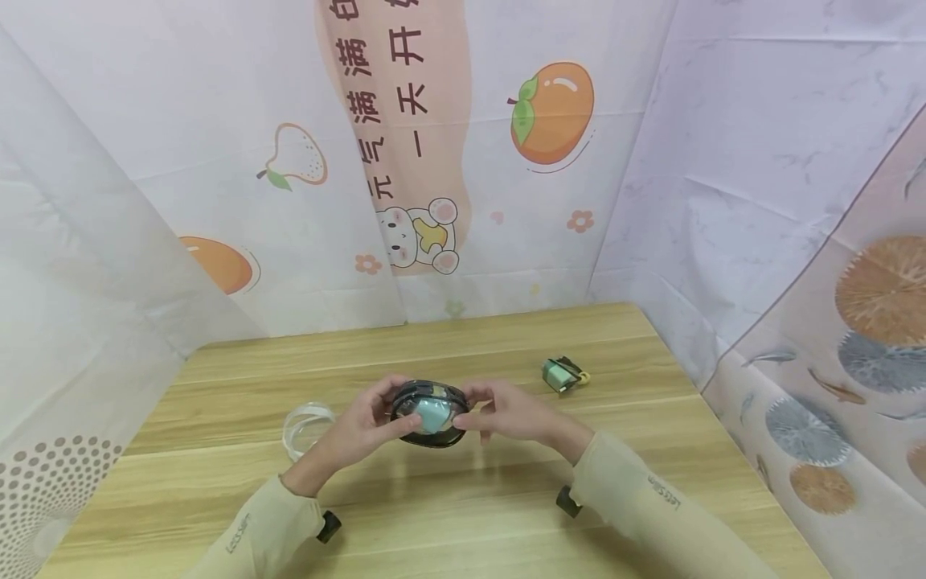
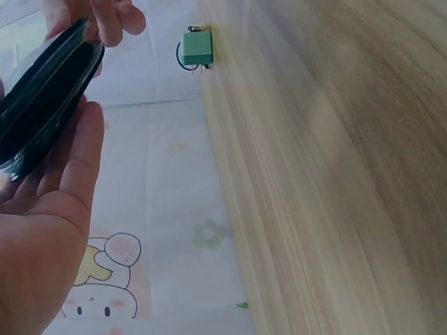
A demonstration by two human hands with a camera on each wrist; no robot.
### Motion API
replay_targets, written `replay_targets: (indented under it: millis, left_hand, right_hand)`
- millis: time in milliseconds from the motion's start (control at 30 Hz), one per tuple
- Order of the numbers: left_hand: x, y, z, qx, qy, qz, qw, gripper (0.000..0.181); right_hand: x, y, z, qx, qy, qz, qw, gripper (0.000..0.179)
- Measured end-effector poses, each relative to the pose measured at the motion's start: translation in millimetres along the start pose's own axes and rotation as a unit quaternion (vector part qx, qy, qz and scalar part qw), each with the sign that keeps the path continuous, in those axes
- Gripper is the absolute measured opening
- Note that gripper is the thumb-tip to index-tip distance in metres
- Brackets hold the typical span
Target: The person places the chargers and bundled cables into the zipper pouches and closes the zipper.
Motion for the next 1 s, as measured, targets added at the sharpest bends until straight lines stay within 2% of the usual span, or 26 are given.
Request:
replay_targets:
  millis: [167,400,700,833,1000]
  left_hand:
    - [-4.8,1.3,-1.2,-0.008,-0.028,0.006,0.9996,0.043]
    - [-10.1,3.1,-2.9,-0.019,-0.049,0.018,0.9985,0.043]
    - [-9.6,2.3,-2.4,-0.027,-0.06,0.093,0.9935,0.053]
    - [-10.1,0.9,-2.6,-0.024,-0.055,0.11,0.9921,0.054]
    - [-5.9,-0.7,0.1,-0.026,-0.017,0.152,0.9879,0.046]
  right_hand:
    - [-1.6,-1.6,-0.7,0.0,-0.005,0.005,1.0,0.024]
    - [2.8,-0.8,-1.6,-0.005,0.012,0.017,0.9998,0.03]
    - [6.9,-2.7,0.0,0.001,0.022,-0.009,0.9997,0.03]
    - [7.4,-2.9,1.0,-0.002,0.022,-0.019,0.9996,0.03]
    - [6.8,-3.8,1.2,0.0,0.024,-0.028,0.9993,0.03]
Point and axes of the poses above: each hand's wrist, its own z-axis towards the middle knuckle, its own y-axis out of the palm, x = y × z, the point moved 10 cm from there along z, towards the middle knuckle, and after that the axes turned 4 degrees about y, right-handed, at the moved point
